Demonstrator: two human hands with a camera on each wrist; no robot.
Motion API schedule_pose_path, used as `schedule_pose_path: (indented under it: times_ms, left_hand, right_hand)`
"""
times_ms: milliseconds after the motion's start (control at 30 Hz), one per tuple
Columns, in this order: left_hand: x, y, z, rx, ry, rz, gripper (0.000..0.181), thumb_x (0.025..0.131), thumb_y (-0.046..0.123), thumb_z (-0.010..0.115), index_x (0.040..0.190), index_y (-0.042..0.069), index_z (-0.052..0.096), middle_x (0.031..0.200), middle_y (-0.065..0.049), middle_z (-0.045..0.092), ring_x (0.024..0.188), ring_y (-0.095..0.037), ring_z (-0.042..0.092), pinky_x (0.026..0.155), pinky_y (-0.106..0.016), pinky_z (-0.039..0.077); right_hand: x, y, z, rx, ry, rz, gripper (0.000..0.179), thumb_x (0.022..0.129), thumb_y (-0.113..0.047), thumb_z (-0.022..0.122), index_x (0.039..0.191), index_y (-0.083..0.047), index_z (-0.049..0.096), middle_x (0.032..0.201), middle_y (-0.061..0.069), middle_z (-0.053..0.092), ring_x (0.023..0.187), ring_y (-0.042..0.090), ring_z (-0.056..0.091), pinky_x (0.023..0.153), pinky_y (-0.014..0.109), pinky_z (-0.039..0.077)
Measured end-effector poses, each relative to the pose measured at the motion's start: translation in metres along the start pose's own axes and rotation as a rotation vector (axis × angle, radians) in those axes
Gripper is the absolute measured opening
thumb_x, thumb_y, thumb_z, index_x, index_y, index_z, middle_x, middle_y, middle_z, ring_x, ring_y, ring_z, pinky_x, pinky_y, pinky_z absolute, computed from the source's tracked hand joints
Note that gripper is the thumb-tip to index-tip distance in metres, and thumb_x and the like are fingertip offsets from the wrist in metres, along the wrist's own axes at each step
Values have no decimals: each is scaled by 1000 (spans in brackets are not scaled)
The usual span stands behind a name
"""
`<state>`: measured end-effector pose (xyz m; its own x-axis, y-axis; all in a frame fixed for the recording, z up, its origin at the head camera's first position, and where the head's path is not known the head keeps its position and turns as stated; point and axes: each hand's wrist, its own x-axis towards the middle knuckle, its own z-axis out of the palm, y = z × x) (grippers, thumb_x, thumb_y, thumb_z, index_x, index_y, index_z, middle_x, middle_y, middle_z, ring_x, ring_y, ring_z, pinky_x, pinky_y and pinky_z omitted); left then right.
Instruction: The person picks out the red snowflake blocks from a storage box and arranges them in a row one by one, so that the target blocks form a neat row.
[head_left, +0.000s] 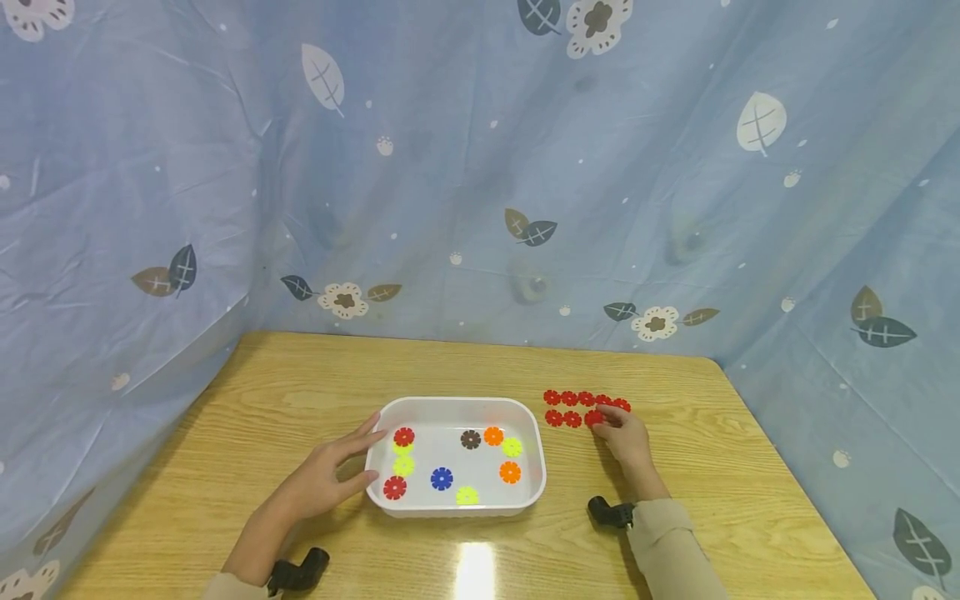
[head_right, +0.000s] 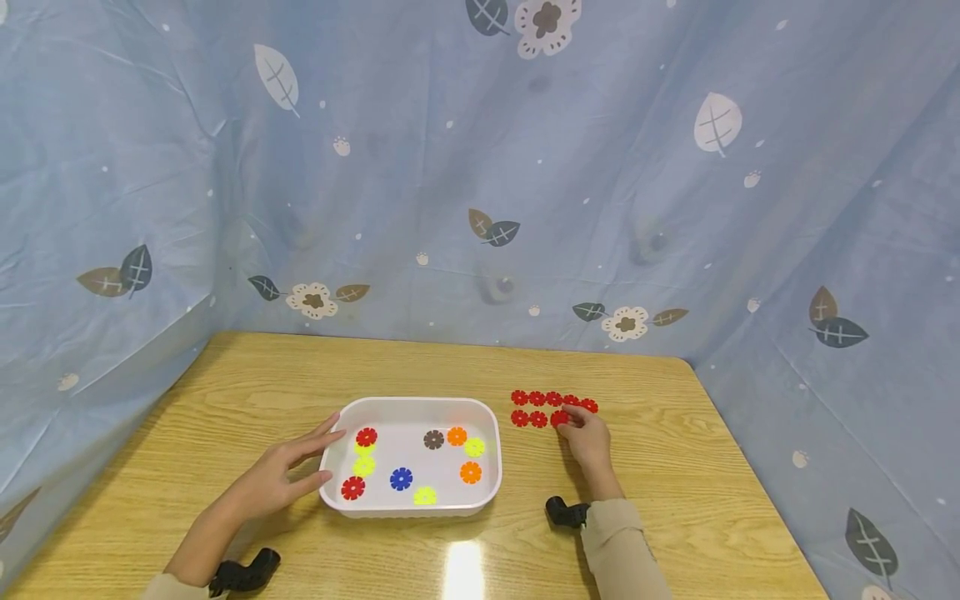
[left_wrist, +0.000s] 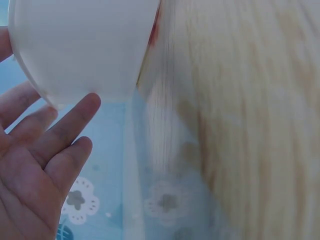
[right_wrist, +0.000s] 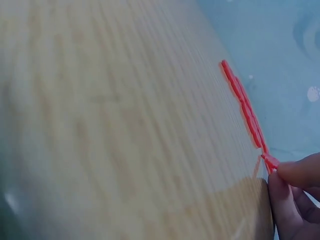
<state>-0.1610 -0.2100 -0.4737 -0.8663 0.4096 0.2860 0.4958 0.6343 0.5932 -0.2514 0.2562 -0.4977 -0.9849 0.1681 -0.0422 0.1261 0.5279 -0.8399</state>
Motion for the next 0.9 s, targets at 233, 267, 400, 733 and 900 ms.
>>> schedule_pose_path:
  times_ms: [233,267,400,733,900]
  left_hand:
    - [-1,-1,1,-5,4,5,54,87,25,68,137,12,52,152,-10,34,133,-34,41,102,-55,40]
    - [-1,-1,1,-5,4,5,54,87,25,68,137,12,52,152,-10,34,133,-33,42,102,-55,40]
    - [-1,0,1,0,1,-3,54,87,25,68,137,13,52,152,-10,34,133,-33,42,102,-55,40]
    - [0,-1,-1,-2,4,5,54,87,24,68,137,11,52,152,-11,34,132,-34,42,102,-54,40]
    - [1,-2,-1,-7,-2,2,54,87,25,68,137,12,52,152,-10,33,133,-33,41,103,-54,39]
  right_hand:
    - [2,-1,5,-134,50,-77,39,88,-6,62,126,5,57,113,25,63,104,36,60,86,46,51]
    - [1,-1,6,-141,55,-84,40,88,-6,62,126,5,57,114,25,63,104,36,60,87,47,51]
    - [0,-2,8,-161,67,-107,42,88,-5,62,128,5,55,117,26,63,107,37,60,90,49,50]
    - [-6,-5,8,-101,78,-80,44,89,-6,61,131,3,53,125,24,59,114,37,58,95,47,49]
    - [-10,-8,7,-42,53,-57,45,91,-7,59,134,2,49,132,24,54,121,37,52,99,46,47]
